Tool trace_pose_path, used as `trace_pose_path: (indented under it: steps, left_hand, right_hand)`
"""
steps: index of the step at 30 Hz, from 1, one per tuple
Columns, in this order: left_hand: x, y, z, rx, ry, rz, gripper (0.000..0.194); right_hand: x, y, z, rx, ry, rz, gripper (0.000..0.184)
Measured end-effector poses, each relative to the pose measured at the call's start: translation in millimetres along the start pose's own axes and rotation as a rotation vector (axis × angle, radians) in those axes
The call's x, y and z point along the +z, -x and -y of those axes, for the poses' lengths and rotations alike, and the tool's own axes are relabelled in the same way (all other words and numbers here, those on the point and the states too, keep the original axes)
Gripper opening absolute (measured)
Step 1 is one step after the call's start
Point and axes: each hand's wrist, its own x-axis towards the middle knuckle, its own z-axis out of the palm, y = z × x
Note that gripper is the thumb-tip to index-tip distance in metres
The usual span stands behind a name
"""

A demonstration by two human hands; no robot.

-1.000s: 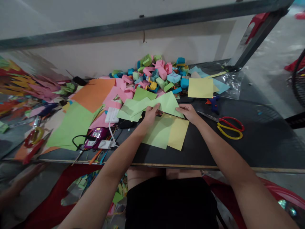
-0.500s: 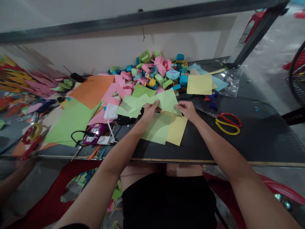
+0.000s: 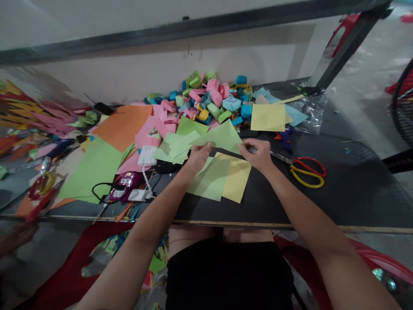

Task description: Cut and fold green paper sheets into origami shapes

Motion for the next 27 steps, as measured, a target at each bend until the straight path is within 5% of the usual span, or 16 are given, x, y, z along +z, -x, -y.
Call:
trace_pose_path:
  steps: [3,10,18,27]
  left_hand:
    - [1.0,8,-1,0.059,-0.052,0.089,0.049]
    - [9.3,15,4,-0.013,-0.262,0.049,0.048]
    - [12.6,16,-5,-0.065,-0.204,0.076,0.051]
    - [16.3,19,-9,-0.041,-0.102,0.092,0.048]
  right_hand:
    - [-4,0,6,0.001,0.015,0.033,0.033]
    - [4,-2,-4,0.051,-0.086,0.171,0.045]
    - [13,-1,-10,0.104,-0.346,0.091,0.057]
    - [17,-5,-20,0.024,-0.320,-0.072,0.054]
